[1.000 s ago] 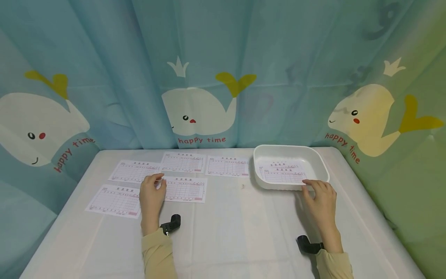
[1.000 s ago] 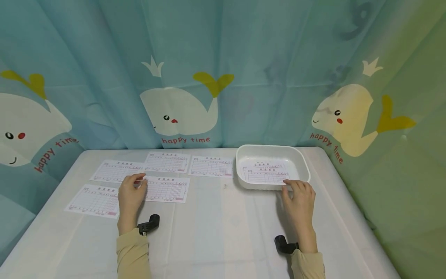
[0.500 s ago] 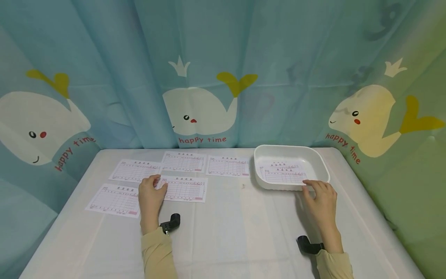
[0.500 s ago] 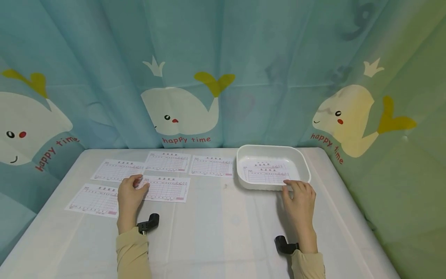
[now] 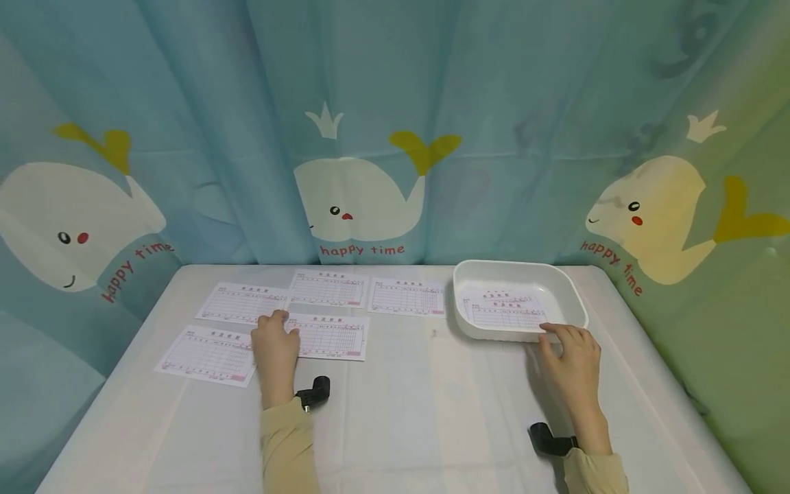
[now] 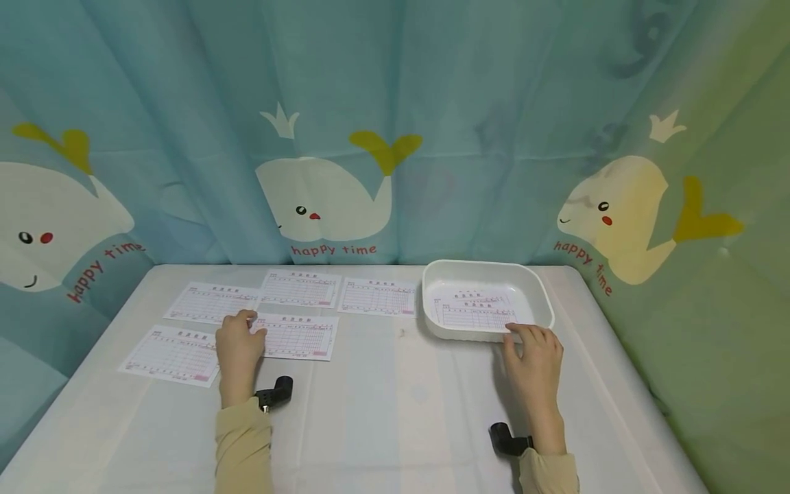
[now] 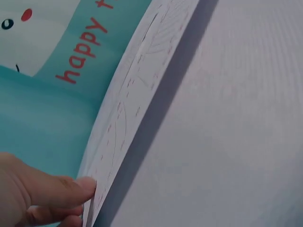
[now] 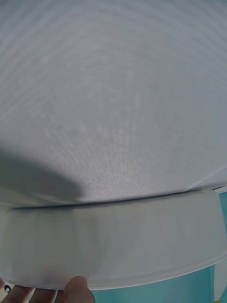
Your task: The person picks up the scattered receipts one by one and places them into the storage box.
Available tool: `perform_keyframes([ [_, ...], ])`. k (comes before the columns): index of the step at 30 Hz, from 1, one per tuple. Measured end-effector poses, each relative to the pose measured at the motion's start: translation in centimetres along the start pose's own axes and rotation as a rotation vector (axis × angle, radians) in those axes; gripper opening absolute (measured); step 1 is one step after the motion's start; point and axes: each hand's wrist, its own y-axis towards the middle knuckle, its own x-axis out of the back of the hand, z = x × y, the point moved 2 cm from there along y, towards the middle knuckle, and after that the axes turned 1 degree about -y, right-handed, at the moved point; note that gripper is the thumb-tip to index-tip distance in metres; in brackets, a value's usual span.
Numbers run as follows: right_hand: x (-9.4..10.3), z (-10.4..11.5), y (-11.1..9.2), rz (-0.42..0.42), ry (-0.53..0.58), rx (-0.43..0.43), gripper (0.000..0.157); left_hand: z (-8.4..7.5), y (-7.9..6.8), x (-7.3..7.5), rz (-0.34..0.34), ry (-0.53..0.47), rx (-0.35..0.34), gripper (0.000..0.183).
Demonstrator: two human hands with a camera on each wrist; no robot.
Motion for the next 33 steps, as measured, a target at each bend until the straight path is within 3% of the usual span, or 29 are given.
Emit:
perform_keyframes([
  [3, 0.08, -0.04, -0.09, -0.006, 0.006, 0.002, 0.016, -0.29, -0.04, -0.02, -0.003, 0.020, 0.006, 0.041],
  [11, 0.08, -0.13, -0.16, -0.002, 0.009, 0.002, 0.016, -0.14, 0.01, -0.09, 0.005, -0.037, 0.047, 0.041],
  [33, -0.16, -0.19, -0.06, -0.023, 0.010, 0.010, 0.016, -0.01, -0.20, 0.07, -0.046, -0.088, 0.049, 0.039],
])
